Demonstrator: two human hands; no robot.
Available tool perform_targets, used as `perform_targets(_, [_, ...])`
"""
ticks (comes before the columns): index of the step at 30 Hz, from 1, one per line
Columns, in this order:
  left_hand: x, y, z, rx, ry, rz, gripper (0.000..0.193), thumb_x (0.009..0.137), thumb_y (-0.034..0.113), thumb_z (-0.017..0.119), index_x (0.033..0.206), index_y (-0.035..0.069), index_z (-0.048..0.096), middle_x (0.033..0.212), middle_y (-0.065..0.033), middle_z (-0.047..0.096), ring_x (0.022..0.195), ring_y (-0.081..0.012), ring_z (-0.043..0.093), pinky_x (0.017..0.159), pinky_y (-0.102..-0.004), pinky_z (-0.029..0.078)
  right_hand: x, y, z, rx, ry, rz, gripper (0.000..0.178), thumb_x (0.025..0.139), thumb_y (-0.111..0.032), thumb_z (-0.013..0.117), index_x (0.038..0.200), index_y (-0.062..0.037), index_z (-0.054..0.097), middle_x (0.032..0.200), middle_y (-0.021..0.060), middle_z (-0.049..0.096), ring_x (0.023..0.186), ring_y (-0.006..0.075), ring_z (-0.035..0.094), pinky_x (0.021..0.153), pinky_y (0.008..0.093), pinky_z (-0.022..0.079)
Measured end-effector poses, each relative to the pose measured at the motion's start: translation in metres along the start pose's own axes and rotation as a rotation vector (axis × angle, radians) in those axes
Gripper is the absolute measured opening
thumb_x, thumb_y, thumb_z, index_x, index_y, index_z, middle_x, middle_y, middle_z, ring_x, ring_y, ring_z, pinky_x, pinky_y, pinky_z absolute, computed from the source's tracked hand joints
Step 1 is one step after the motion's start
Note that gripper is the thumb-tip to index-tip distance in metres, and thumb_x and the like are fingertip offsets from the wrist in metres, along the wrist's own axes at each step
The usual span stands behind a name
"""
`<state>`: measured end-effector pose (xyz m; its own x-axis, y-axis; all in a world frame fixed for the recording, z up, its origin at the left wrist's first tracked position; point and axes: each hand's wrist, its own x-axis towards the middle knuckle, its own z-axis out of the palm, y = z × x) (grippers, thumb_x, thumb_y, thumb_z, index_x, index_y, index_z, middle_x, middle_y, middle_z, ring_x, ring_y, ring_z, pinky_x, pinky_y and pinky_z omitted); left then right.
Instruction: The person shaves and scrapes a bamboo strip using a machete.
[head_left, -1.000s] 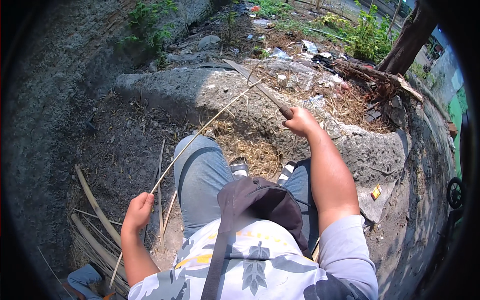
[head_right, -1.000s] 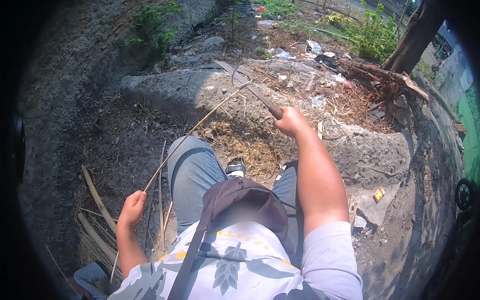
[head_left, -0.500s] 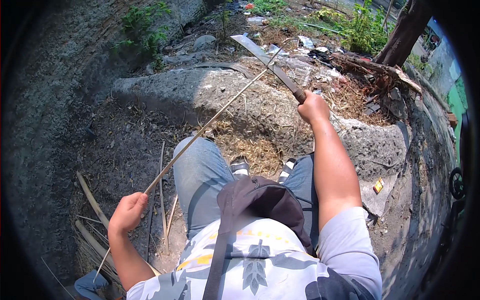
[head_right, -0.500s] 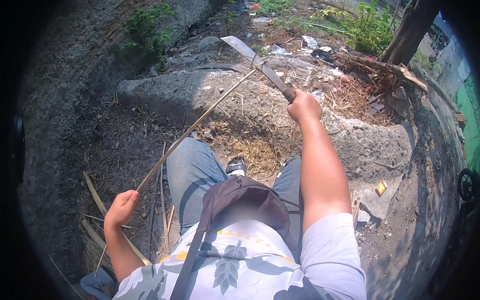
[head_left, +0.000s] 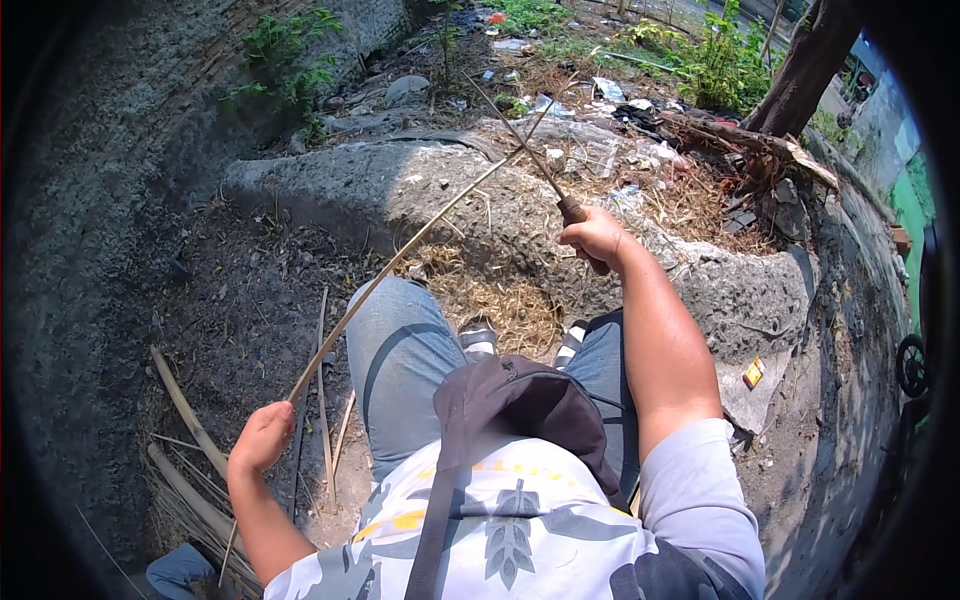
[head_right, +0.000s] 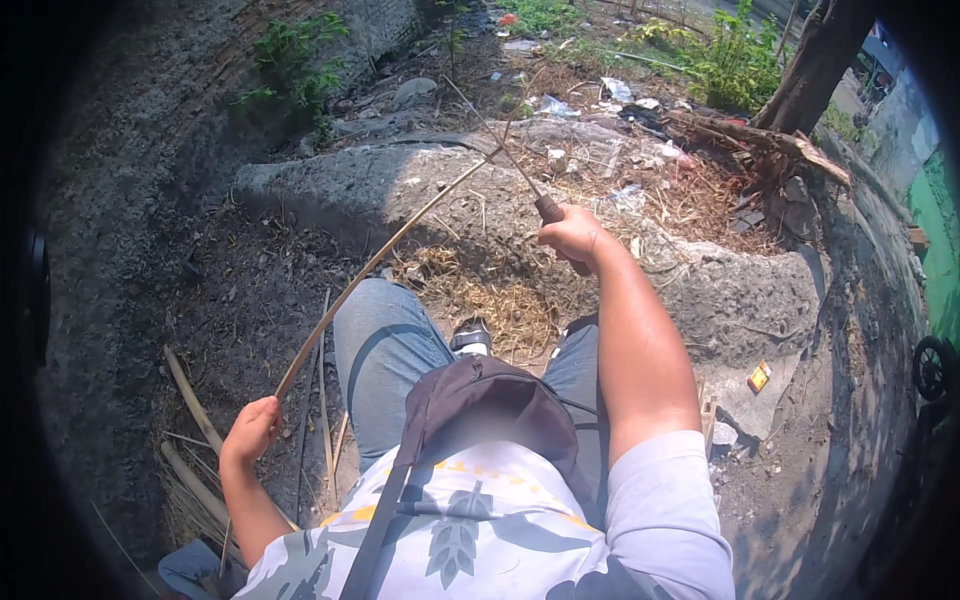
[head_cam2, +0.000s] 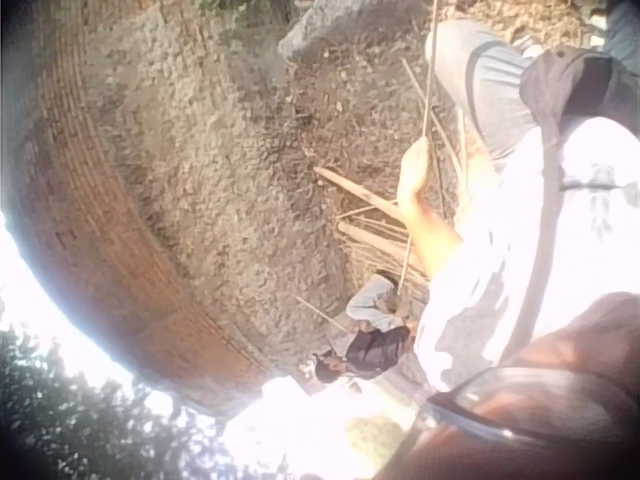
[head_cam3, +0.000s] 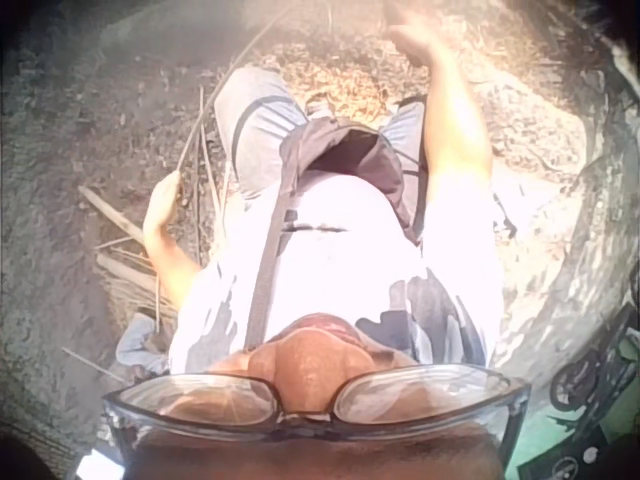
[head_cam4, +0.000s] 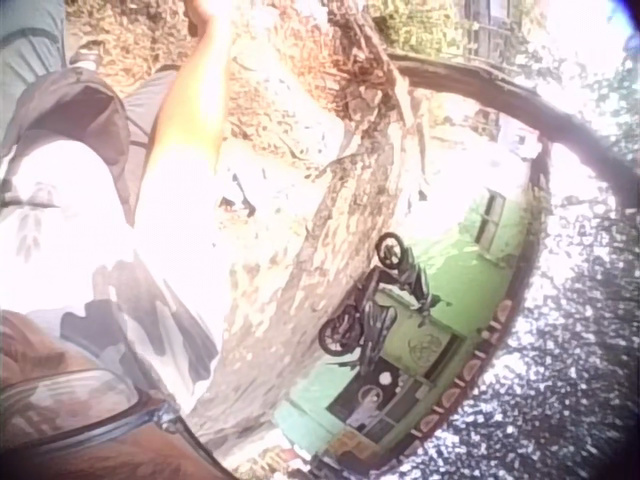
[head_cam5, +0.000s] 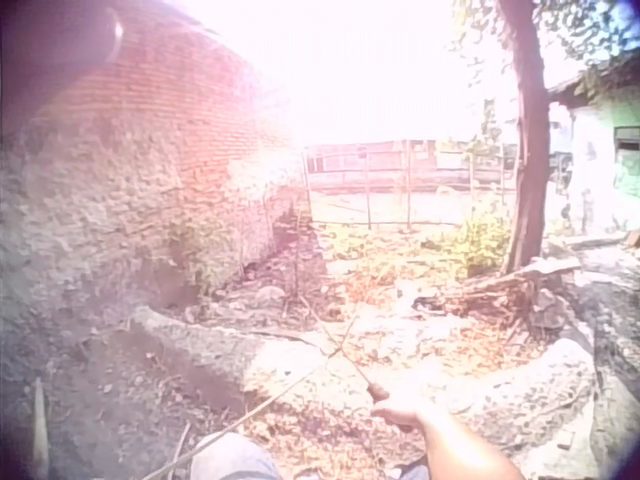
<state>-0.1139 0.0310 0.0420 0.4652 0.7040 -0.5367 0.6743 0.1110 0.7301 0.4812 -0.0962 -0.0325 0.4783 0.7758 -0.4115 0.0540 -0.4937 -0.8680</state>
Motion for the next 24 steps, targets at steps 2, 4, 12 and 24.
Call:
perform_targets(2, [-0.004,0.004,0.003,0.021,0.007,-0.042,0.049,0.106,0.050,0.050,0.075,0.011,0.052,0.067,0.0056,0.045,0.061,-0.0083,0.040,0.055,-0.0265,0.035,-0.001,0.002,0.005,-0.116,0.076,-0.060,0.020,0.074,-0.013,0.076,0.083,-0.0052,0.059,0.071,0.0031,0.062,0.061,0.0158,0.059,0.058,0.0324,0.048])
perform_targets(4, [-0.002,0.002,0.003,0.039,0.009,-0.025,0.049,0.106,0.049,0.050,0.075,0.011,0.052,0.067,0.0056,0.045,0.061,-0.0083,0.040,0.055,-0.0264,0.035,0.002,0.010,0.010,-0.372,0.274,-0.145,0.016,0.077,-0.013,0.071,0.089,-0.0054,0.063,0.073,0.0090,0.066,0.068,0.0226,0.066,0.063,0.0376,0.053])
perform_targets(12, [-0.001,-0.005,0.000,0.038,0.010,-0.001,0.048,0.107,0.048,0.048,0.076,0.012,0.053,0.067,0.0053,0.045,0.061,-0.0081,0.041,0.055,-0.0259,0.036,-0.031,-0.015,0.028,-1.079,0.340,-0.630,0.017,0.074,-0.013,0.067,0.091,-0.0140,0.064,0.084,0.0132,0.070,0.089,0.0354,0.069,0.079,0.0481,0.054])
perform_targets(24, [-0.036,-0.016,-0.013,0.219,0.011,-0.020,0.048,0.106,0.045,0.052,0.077,0.006,0.055,0.069,0.0036,0.051,0.064,-0.0087,0.045,0.058,-0.0276,0.040,-0.011,-0.002,0.000,-0.933,0.428,-0.092,0.027,0.081,-0.019,0.066,0.107,-0.0150,0.069,0.100,0.0172,0.073,0.095,0.0355,0.071,0.084,0.0459,0.056])
